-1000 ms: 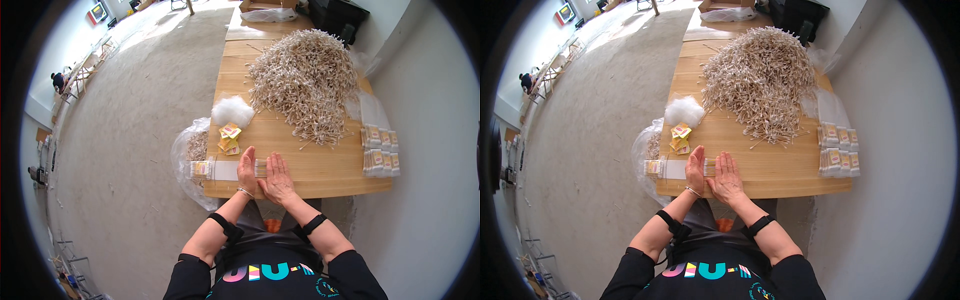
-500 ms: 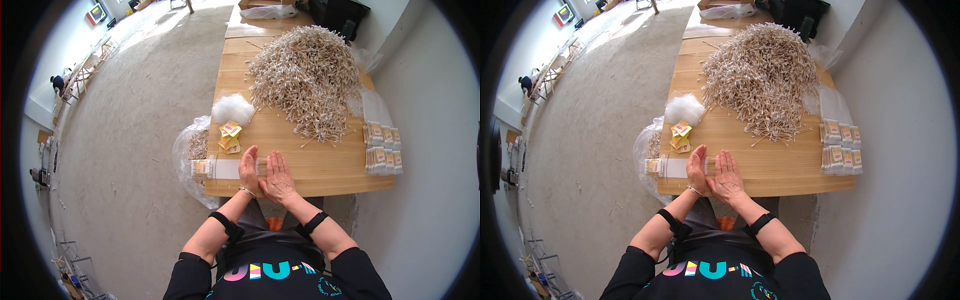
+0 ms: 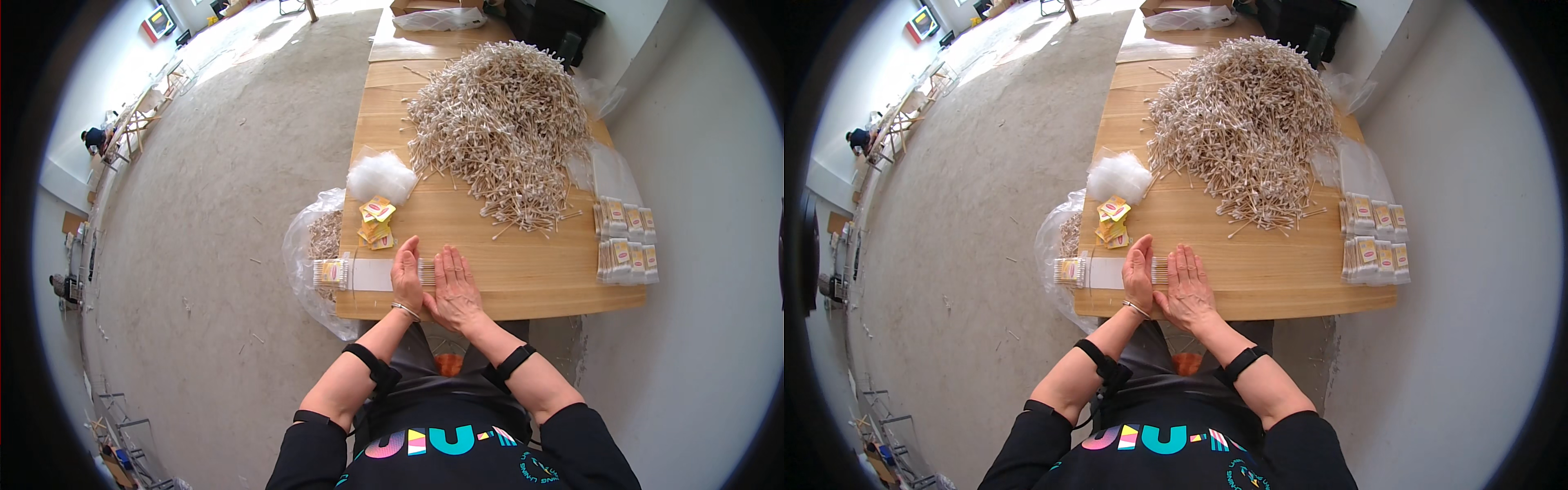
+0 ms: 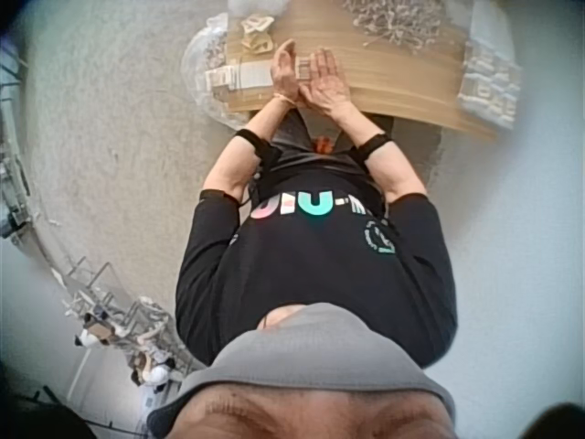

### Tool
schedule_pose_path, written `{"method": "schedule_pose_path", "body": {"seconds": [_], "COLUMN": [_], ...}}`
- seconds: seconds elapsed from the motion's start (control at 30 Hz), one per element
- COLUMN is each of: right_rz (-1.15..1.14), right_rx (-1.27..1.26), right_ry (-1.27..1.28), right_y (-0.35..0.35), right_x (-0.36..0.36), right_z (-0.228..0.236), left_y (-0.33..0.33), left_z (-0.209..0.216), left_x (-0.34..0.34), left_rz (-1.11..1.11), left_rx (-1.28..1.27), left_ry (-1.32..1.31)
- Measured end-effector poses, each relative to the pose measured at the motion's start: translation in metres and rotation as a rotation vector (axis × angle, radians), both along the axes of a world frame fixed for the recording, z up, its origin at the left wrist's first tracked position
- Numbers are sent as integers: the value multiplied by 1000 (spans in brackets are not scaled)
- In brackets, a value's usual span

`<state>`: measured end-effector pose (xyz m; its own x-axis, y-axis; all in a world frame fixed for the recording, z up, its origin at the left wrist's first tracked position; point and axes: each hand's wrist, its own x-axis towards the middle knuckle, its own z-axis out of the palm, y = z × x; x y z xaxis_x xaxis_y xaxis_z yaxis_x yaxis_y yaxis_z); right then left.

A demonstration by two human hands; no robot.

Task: Counting and packaging cotton swabs into small plastic bags.

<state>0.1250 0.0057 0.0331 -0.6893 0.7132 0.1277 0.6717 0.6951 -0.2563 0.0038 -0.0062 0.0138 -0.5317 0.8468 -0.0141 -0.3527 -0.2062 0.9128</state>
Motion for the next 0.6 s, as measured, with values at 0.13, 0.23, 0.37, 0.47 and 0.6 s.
{"method": "schedule_pose_path", "body": {"seconds": [0.13,0.23,0.37,0.47,0.6], "right_rz": [-1,9,0,15,12], "right_rx": [-20,-60,-141,-41,40], "right_ry": [-27,-16,-2,-157,-81], "right_y": [0,-1,1,1,1], "right_x": [-3,-4,-2,0,1], "right_z": [1,1,4,7,-7], "left_y": [0,-6,-35,-65,-75], "left_z": [-4,-7,6,27,34], "left_x": [-6,-13,-28,-25,-18], "left_rz": [-37,-2,-53,-206,-375], "left_rx": [0,-38,-69,-125,-157], "left_ry": [-9,81,670,1090,1402]}}
